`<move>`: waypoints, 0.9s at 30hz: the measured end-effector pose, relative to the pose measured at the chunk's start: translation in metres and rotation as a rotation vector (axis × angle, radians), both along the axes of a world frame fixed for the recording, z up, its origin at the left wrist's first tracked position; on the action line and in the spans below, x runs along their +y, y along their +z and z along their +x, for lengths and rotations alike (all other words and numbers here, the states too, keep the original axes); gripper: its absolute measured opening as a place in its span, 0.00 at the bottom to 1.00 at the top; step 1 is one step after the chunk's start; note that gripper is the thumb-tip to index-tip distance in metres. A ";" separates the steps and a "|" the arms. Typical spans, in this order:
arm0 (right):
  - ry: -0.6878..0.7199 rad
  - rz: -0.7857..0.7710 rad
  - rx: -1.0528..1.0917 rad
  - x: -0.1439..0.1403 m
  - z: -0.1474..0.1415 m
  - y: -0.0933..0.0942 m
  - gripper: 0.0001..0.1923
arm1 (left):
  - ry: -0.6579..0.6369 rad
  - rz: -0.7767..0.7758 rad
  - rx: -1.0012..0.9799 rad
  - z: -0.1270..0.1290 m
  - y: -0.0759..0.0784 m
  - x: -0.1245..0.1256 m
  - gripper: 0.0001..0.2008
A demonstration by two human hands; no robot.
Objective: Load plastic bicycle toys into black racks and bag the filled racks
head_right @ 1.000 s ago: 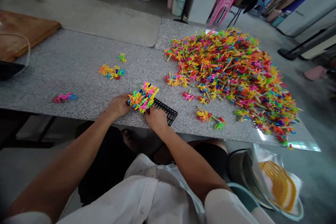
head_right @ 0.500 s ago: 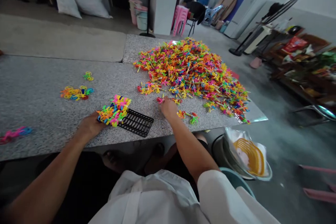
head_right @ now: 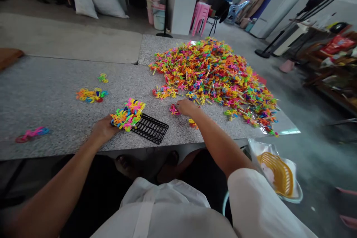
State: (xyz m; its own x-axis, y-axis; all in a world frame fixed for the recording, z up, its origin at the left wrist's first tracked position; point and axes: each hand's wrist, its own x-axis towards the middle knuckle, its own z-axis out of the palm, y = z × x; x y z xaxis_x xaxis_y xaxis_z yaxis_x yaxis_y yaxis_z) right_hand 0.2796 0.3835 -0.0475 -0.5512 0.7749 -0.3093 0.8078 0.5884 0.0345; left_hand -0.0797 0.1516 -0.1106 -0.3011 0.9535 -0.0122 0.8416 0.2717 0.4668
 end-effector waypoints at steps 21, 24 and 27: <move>-0.174 -0.274 0.819 -0.103 -0.118 -0.033 0.08 | -0.004 -0.002 -0.017 0.007 0.006 -0.002 0.17; -0.162 -0.163 0.687 -0.106 -0.116 -0.032 0.11 | -0.004 -0.005 -0.020 0.007 0.006 -0.002 0.16; -0.125 -0.134 0.605 -0.111 -0.116 -0.031 0.14 | 0.002 -0.016 -0.005 0.007 0.005 -0.002 0.17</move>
